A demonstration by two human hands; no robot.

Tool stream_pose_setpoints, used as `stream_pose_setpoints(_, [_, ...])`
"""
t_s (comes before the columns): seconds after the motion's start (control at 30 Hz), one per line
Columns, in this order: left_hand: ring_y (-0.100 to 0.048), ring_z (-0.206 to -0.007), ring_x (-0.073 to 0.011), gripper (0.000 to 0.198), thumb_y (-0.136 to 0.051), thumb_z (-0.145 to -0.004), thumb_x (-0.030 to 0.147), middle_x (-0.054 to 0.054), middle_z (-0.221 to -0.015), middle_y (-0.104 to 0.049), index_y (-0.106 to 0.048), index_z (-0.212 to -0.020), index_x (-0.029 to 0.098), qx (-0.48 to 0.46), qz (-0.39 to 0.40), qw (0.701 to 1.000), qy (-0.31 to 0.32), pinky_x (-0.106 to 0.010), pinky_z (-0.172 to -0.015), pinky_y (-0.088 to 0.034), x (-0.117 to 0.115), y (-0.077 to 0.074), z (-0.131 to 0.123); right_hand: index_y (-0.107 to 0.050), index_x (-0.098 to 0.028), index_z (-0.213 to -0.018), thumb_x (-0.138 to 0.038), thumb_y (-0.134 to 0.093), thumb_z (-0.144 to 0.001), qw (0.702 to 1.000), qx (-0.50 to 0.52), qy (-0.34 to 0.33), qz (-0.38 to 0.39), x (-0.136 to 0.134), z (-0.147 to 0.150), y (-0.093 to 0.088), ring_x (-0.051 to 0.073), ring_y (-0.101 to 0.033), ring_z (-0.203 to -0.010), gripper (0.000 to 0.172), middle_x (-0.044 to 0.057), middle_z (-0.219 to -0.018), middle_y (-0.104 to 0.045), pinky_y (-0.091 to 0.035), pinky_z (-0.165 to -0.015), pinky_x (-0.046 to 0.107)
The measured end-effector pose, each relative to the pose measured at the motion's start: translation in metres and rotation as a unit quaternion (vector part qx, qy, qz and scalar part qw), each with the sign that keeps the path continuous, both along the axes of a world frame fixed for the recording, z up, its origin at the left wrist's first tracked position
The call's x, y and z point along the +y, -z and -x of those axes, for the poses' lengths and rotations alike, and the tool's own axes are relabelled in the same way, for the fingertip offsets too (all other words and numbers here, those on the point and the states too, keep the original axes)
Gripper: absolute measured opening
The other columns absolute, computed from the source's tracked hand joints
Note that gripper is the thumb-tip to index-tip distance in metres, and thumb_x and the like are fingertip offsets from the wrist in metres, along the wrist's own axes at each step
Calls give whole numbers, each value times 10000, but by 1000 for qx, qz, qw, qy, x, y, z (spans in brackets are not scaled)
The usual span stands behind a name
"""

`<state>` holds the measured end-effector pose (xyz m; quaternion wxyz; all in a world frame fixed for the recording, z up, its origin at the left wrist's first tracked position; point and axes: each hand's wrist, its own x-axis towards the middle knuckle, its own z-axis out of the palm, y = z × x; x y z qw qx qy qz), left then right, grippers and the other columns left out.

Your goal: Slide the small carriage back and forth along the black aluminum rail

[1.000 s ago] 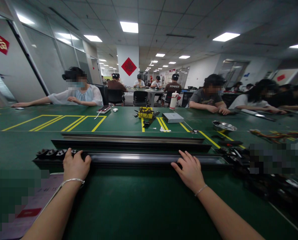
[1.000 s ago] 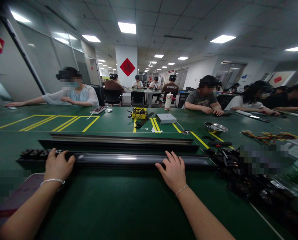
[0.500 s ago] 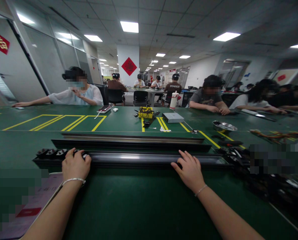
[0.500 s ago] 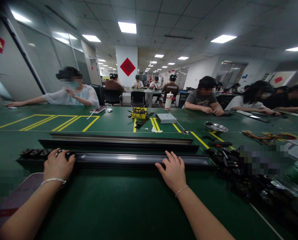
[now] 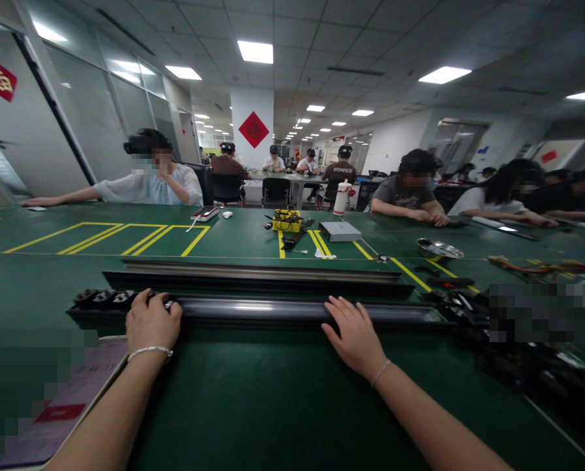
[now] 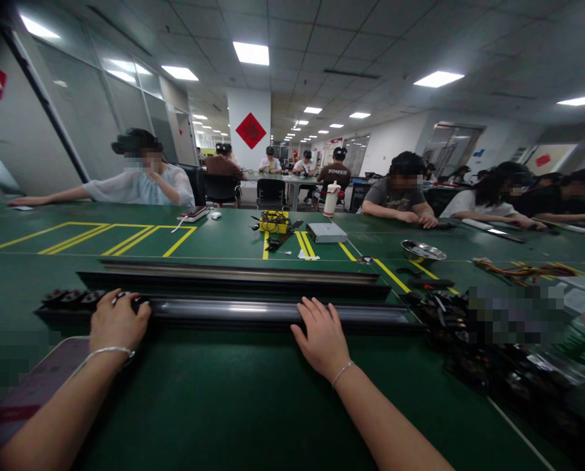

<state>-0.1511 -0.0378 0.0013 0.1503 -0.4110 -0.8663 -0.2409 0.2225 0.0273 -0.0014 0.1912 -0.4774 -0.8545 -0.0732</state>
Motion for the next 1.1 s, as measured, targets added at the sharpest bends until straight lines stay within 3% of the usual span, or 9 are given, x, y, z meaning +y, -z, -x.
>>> stream_pose_setpoints(0.17, [-328, -1201, -306, 395, -411, -756, 310, -188, -1300, -329, -553, -1055, 94, -19, -28, 999, -3, -414, -986, -289, 2, 3, -1, -418, -222, -1250, -419, -254, -875, 1000, 21, -17, 12, -1, 53, -11, 195, -298, -1228, 454, 41, -1313, -416, -161, -1015, 426])
stream_pose_setpoints(0.33, [-306, -1218, -337, 426, -393, -769, 304, -232, -1329, -277, -539, -1093, 68, -24, 0, 1000, -8, -445, -967, -295, 2, 3, -1, -396, -259, -1264, -427, -228, -883, 999, 15, -47, 24, -7, 87, -7, 195, -303, -1224, 449, 11, -1324, -403, -151, -1010, 434])
stream_pose_setpoints(0.47, [-371, -1173, -336, 421, -383, -772, 308, -240, -1264, -376, -564, -1072, 75, 7, 19, 1000, -11, -467, -931, -325, 2, 0, -1, -385, -258, -1271, -429, -243, -882, 997, 14, -71, 22, -10, 87, -4, 189, -305, -1222, 448, -10, -1331, -392, -171, -1007, 409])
stream_pose_setpoints(0.7, [-453, -1085, -353, 414, -367, -779, 317, -217, -1280, -379, -582, -1065, 110, 1, 25, 999, -21, -487, -867, -371, 0, -5, -6, -397, -250, -1267, -420, -249, -882, 998, 4, -66, 20, -9, 85, -4, 191, -310, -1222, 446, 5, -1335, -386, -188, -1000, 399])
stream_pose_setpoints(1.1, [-446, -1100, -336, 397, -382, -772, 308, -197, -1272, -389, -594, -1052, 123, -4, 25, 1000, -15, -458, -886, -375, 1, -2, -2, -376, -274, -1277, -414, -281, -874, 997, -9, -69, 21, -11, 84, -7, 193, -307, -1223, 437, 4, -1342, -376, -206, -989, 398])
